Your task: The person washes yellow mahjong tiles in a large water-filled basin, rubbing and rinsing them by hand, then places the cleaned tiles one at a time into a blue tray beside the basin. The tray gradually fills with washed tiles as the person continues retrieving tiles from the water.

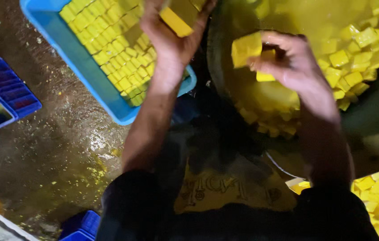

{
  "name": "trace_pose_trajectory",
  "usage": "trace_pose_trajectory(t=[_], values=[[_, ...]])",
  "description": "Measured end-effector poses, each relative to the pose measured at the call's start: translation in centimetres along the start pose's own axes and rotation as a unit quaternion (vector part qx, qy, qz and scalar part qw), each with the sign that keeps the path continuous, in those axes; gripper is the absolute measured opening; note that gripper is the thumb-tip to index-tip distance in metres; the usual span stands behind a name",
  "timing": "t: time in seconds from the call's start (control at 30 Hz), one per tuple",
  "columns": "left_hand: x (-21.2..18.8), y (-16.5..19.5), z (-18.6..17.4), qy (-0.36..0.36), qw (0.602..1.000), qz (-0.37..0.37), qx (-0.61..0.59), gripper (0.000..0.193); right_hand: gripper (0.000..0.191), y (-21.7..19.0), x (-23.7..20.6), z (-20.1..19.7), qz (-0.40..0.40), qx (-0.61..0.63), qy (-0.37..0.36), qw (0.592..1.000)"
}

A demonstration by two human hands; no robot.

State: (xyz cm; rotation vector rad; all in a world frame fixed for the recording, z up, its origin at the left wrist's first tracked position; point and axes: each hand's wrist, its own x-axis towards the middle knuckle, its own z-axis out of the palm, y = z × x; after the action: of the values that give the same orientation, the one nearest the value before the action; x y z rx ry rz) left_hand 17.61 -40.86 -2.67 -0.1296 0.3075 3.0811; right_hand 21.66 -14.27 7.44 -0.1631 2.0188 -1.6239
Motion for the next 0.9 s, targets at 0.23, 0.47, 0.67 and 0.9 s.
trace_pose_trajectory(t=[0.23, 0.47, 0.67, 0.9], values=[[-6.5, 1.7, -3.3, 0.075, 0.995, 0.002, 0.066, 0.036, 0.044, -7.8, 4.1, 12.3, -0.177, -0.256, -0.028, 0.95], [-13.4, 5.4, -9.8, 0.123, 0.989, 0.014, -0.081, 0.035, 0.068, -4.8, 4.7, 22.9, -0.138, -0.238, -0.032, 0.961], [-19.7, 9.2, -17.1, 0.183, 0.978, 0.016, -0.098, 0.051, 0.09, 2.6, 10.0, 31.7, -0.028, -0.092, -0.251, 0.963], [-23.5, 20.1, -25.4, 0.405, 0.91, 0.082, 0.022, 0.068, 0.064, 15.5, 15.6, 41.4, 0.265, 0.061, -0.296, 0.916]])
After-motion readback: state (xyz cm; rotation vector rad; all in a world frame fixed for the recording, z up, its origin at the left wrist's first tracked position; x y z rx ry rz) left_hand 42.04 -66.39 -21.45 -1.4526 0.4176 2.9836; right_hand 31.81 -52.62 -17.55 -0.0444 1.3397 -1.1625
